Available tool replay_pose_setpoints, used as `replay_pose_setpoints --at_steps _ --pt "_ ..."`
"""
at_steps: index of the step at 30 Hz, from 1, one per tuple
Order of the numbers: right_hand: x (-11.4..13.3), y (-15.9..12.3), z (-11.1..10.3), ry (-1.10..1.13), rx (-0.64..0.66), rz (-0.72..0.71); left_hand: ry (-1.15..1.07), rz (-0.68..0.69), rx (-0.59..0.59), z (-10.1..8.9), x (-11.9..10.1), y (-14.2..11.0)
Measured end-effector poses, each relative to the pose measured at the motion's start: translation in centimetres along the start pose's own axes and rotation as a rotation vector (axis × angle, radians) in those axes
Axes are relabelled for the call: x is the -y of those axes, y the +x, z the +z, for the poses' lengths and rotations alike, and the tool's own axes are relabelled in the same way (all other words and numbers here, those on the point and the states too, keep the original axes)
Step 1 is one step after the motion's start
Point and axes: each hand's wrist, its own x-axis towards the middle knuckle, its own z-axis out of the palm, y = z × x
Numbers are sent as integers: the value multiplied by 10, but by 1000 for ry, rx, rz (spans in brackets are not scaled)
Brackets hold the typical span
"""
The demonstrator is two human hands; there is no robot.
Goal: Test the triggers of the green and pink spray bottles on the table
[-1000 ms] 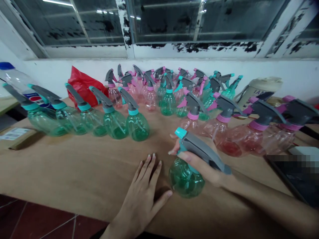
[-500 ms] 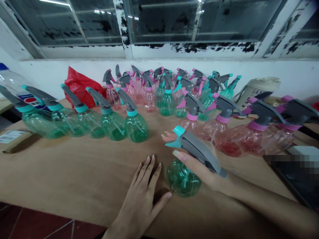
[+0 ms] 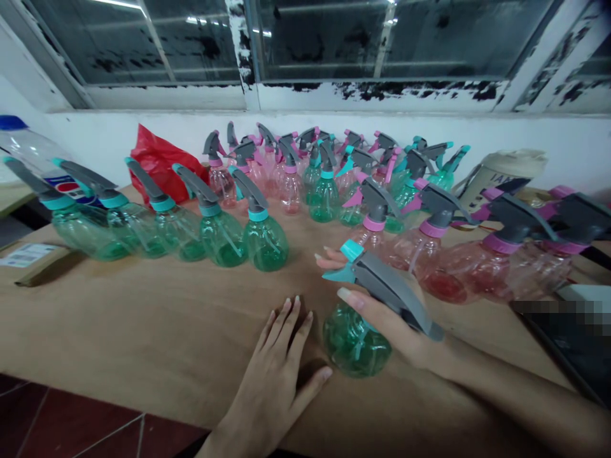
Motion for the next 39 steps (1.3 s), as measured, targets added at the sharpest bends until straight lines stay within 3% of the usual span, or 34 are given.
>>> replay_pose_setpoints --at_steps 17,39 --pt "0 4 -4 3 31 48 -42 -6 -12 -1 0 0" --pt "-5 1 -4 -16 -4 -22 4 18 0 -1 1 1"
